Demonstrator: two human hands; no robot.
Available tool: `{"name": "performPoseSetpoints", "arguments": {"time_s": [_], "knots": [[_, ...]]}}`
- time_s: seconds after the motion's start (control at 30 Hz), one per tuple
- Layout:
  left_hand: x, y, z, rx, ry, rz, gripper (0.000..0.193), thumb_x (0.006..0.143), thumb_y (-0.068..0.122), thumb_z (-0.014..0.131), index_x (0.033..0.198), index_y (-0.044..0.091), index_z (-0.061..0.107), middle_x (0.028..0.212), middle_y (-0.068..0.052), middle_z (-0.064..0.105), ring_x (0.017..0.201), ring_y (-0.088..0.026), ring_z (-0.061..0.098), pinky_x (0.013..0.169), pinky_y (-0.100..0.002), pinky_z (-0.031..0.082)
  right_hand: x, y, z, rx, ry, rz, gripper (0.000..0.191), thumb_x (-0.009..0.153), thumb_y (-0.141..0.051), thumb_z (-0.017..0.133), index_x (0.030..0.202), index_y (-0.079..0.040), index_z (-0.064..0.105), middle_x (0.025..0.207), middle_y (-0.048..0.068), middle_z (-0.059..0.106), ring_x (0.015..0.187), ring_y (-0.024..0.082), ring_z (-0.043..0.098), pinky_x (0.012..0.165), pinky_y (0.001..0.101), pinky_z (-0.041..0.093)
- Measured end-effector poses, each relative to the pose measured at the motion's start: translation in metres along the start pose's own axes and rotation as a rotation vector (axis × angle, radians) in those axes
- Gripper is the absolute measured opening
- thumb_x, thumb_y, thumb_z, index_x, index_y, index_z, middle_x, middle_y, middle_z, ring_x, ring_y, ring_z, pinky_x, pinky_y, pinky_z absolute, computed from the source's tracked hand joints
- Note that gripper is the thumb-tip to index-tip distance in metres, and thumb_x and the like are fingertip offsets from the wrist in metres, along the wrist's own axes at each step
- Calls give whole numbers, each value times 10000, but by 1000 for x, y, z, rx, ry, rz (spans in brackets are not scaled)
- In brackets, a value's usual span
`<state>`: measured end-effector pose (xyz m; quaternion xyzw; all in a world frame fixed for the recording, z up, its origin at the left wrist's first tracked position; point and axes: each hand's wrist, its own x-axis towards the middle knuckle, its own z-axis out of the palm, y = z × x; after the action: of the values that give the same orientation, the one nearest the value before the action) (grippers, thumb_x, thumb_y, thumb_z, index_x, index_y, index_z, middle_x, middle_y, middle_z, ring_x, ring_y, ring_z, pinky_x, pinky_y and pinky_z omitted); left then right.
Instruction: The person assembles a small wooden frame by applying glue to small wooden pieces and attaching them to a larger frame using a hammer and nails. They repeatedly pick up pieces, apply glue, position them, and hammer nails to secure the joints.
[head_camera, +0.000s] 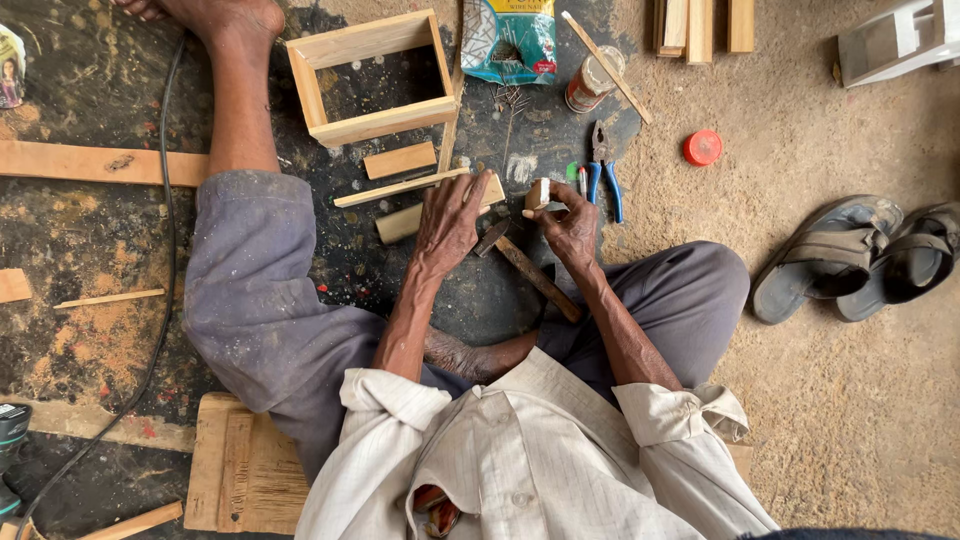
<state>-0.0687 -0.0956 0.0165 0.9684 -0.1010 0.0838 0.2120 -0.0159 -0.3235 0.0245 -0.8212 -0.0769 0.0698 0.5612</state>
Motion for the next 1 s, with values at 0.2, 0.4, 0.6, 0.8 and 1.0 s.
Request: {"name": "performPoseSetpoints", "arguments": {"time_s": [0.2, 0.4, 0.6, 0.8, 1.0], "knots": [[8, 20, -37, -439, 35, -137, 538, 986, 183, 652, 1487, 40, 518, 1106, -126, 578, 906, -216, 611, 737, -351, 574, 8, -1, 16, 55, -88, -126, 405, 843, 79, 638, 1238, 35, 714, 1215, 209, 741, 963, 243, 779, 734, 342, 668], [17, 36, -56, -222, 174, 69, 488, 929, 205, 743, 1378, 63, 617, 1253, -88, 662, 1080, -244, 659, 900, -456, 462, 9, -11, 20, 17, -118, 9, 417, 842, 43, 687, 1255, -7, 710, 1168, 200, 751, 771, 233, 770, 633, 342, 662], [22, 40, -53, -293, 32, -40, 529, 941, 222, 781, 1405, 36, 606, 1245, -101, 667, 1047, -253, 639, 892, -464, 426, 15, -8, 24, 15, -136, -171, 474, 827, 140, 648, 1257, -44, 724, 1243, 187, 727, 1012, 283, 761, 755, 339, 684], [26, 36, -46, -219, 123, 16, 546, 941, 211, 762, 1429, 37, 589, 1305, -116, 667, 1177, -272, 629, 997, -471, 414, 18, -11, 22, -22, -185, -156, 483, 816, 134, 669, 1267, -37, 696, 1263, 188, 700, 1030, 313, 747, 768, 342, 692], [25, 35, -45, -216, 70, 14, 550, 916, 208, 795, 1408, 59, 601, 1298, -119, 671, 1175, -273, 630, 1009, -470, 398, 16, -27, 18, -41, -183, -157, 482, 821, 132, 666, 1272, -35, 697, 1224, 174, 719, 1029, 315, 733, 739, 356, 681]]}}
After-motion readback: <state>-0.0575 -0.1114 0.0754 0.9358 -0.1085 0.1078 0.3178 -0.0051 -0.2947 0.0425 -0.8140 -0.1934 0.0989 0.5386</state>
